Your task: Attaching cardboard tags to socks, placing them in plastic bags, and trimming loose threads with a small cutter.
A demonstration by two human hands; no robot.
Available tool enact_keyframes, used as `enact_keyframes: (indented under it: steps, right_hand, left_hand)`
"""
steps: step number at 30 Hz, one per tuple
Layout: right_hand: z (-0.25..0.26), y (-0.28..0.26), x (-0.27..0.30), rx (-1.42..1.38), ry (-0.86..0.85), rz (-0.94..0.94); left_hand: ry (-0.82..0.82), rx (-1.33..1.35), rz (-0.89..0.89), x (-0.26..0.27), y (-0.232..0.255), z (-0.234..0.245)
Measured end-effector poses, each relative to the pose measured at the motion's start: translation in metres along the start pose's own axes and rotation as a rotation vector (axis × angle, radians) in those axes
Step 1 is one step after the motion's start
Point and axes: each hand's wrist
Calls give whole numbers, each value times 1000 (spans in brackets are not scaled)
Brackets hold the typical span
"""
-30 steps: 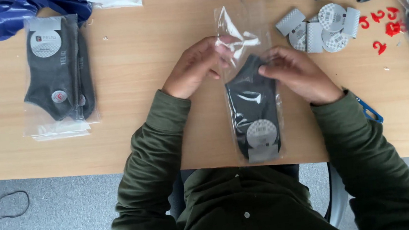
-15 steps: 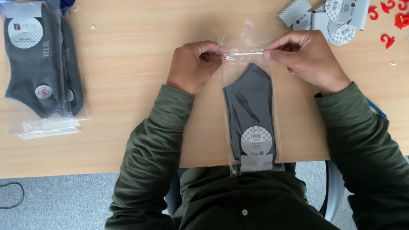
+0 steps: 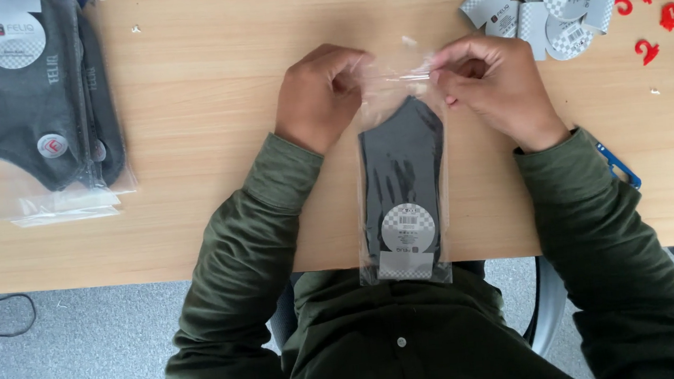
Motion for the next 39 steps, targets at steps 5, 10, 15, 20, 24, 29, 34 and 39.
enact_keyframes:
  steps: [5,10,15,20,24,29,34,39]
  right_hand:
    - [-3,-17,7,65,-9,94]
    - [-5,-18,11,-2,-72,132]
    - [5,-12,11,205,-125,325]
    - [9,-16,11,261,-206,396]
    - [8,-16,11,286,-215,452]
    - [11,-11,13,325,-232,473]
    - [19,-18,17,385,-342,450]
    - [4,-18,20,547,-225,551]
  left_hand:
    - [-30,140,30,-1,19,2]
    - [-123,253,-16,1,19,6]
    - [-211,191,-147,-2,18,14]
    - [-290,104,-211,-3,15,22]
    - [-386,146,-208,-3,19,31]
    - [-482,135,-153,1,11,39]
    - [-581,29,-170,1,9,44]
    - [-516,-45,-234,4,12,39]
Point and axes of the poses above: each hand's wrist, its own x-axis away from the middle knuckle, its own z-axis out of the back of the hand, y = z × x, and after that the axes turned 2 degrees about y, right-handed
